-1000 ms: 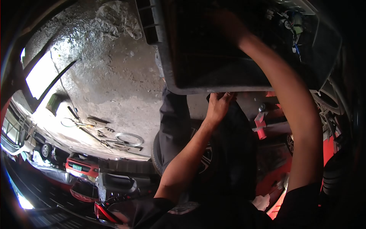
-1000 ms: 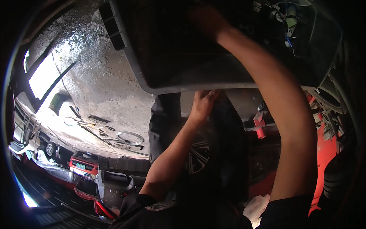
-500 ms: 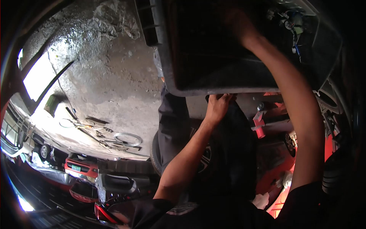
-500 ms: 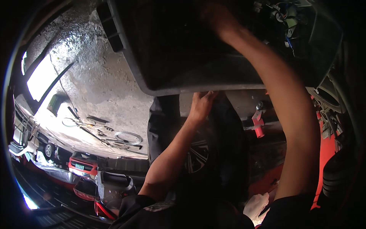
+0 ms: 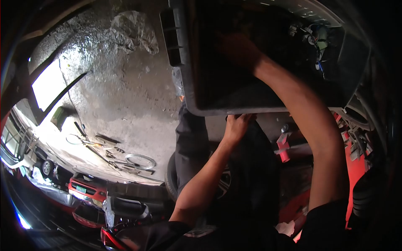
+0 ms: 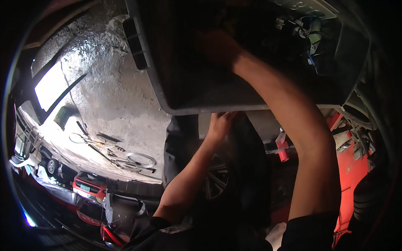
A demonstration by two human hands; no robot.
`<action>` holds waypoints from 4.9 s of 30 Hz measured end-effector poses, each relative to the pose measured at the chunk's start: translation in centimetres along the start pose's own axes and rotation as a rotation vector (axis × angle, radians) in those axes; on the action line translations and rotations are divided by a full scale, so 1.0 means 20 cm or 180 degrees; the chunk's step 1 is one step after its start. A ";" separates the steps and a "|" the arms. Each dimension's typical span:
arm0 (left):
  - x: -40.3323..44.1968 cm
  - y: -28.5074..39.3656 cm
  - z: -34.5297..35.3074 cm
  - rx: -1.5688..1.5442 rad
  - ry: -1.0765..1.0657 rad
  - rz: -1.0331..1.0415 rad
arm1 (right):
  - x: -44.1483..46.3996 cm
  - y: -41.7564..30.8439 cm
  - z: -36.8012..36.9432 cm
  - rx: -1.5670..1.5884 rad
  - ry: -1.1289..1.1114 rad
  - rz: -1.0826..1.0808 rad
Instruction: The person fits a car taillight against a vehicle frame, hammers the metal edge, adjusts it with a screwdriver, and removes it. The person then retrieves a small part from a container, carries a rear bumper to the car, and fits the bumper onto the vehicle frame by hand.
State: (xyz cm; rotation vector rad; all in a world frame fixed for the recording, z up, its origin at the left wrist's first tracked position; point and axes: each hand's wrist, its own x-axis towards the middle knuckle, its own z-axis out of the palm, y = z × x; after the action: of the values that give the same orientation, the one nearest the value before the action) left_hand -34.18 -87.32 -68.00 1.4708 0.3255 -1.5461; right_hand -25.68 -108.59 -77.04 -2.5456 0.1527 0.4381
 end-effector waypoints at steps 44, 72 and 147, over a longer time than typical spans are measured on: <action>-0.04 0.20 -0.06 -0.0114 0.0084 -0.0465 | -0.20 0.21 -0.07 0.0473 0.0444 0.0628; -0.07 0.30 0.25 -0.1799 -0.0345 0.0301 | -1.42 0.13 -0.63 0.0302 -0.0107 0.1503; -0.21 0.15 -0.23 -0.2857 0.0431 -0.0497 | 0.63 -0.43 0.24 -0.0128 0.0761 0.0219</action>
State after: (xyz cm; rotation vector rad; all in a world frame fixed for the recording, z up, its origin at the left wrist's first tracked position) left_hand -29.67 -83.67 -64.14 0.8371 1.0746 -1.1567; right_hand -13.54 -99.00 -80.80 -2.6321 0.3234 0.1624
